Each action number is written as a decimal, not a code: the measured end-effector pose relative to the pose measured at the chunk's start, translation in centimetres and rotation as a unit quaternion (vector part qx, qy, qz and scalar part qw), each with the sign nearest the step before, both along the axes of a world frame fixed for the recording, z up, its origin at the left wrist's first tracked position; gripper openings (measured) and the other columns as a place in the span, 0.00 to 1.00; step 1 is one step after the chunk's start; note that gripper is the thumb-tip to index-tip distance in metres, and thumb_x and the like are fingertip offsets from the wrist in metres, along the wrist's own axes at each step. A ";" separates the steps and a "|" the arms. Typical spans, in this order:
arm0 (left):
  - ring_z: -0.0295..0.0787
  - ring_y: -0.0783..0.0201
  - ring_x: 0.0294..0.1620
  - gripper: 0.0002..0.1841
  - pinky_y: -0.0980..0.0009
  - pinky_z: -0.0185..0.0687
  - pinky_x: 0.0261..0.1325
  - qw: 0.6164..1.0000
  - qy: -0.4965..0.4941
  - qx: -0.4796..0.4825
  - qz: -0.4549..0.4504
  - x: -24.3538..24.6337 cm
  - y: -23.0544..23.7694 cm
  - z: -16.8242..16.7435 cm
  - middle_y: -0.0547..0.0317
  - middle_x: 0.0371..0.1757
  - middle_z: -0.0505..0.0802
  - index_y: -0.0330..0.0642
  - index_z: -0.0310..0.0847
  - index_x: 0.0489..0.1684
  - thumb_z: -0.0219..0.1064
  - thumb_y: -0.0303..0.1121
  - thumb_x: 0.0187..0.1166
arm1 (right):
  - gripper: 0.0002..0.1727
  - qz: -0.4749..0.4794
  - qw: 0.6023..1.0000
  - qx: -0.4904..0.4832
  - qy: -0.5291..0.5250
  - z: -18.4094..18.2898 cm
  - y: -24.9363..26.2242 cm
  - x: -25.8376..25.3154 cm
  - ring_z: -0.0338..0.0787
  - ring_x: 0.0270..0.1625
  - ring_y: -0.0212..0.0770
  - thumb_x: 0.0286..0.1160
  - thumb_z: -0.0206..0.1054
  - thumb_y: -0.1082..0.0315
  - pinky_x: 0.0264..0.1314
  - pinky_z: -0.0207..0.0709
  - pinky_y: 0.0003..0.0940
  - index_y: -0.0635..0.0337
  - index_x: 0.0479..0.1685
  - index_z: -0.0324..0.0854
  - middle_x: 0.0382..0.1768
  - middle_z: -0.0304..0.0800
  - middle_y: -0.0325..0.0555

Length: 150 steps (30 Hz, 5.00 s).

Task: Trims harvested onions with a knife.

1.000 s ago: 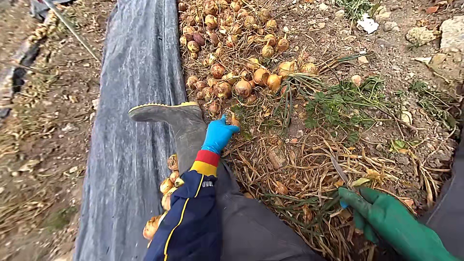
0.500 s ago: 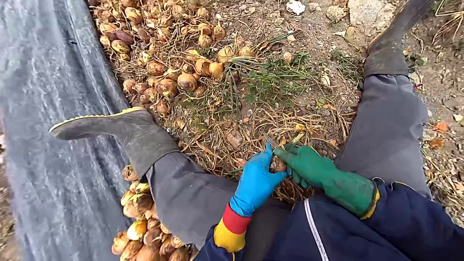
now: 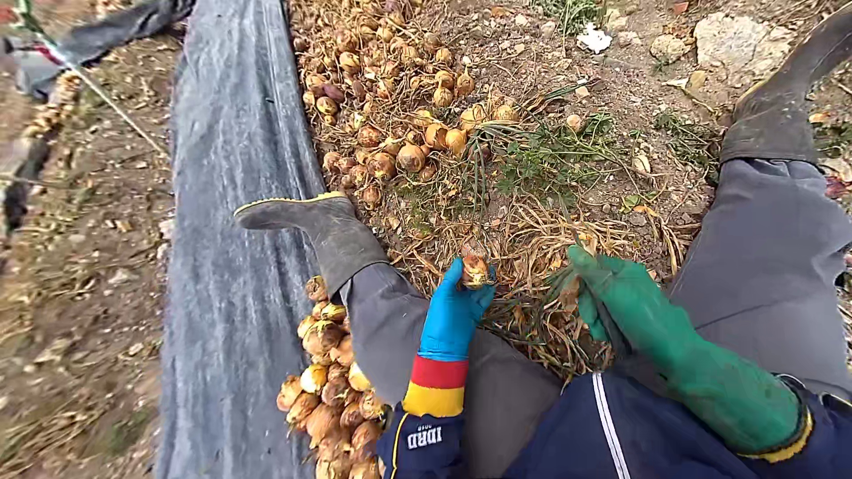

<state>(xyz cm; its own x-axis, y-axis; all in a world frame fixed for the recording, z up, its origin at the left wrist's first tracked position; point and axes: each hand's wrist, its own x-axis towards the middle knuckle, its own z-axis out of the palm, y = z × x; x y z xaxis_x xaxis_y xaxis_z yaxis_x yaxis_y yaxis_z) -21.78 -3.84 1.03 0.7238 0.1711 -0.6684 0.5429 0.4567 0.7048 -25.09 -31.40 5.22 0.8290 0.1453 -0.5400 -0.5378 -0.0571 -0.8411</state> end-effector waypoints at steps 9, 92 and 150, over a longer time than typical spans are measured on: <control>0.86 0.52 0.71 0.38 0.49 0.81 0.73 0.987 -0.004 -0.152 0.055 -3.6 -11.1 -0.2 0.49 0.71 0.87 0.48 0.67 0.82 0.54 0.67 0.84 | 0.44 0.034 0.979 -0.202 -0.010 -4.0 3.5 -0.6 0.92 0.25 0.43 0.62 0.56 0.14 0.31 0.90 0.51 0.43 0.56 0.85 0.27 0.91 0.41; 0.92 0.58 0.56 0.35 0.42 0.86 0.61 0.778 -0.083 0.521 -0.342 -2.0 -3.0 -2.9 0.62 0.57 0.95 0.60 0.82 0.78 0.79 0.48 0.64 | 0.37 0.173 0.984 0.031 0.039 -1.0 0.8 -3.1 0.78 0.17 0.35 0.83 0.51 0.28 0.22 0.74 0.33 0.51 0.30 0.88 0.18 0.83 0.39; 0.75 0.47 0.83 0.30 0.42 0.62 0.85 0.719 0.213 0.661 0.021 -21.0 15.3 -6.4 0.46 0.79 0.84 0.38 0.78 0.79 0.63 0.49 0.85 | 0.24 -0.056 0.889 -0.445 0.093 -0.2 -20.3 15.3 0.82 0.32 0.42 0.85 0.63 0.47 0.37 0.77 0.45 0.59 0.62 0.81 0.40 0.88 0.50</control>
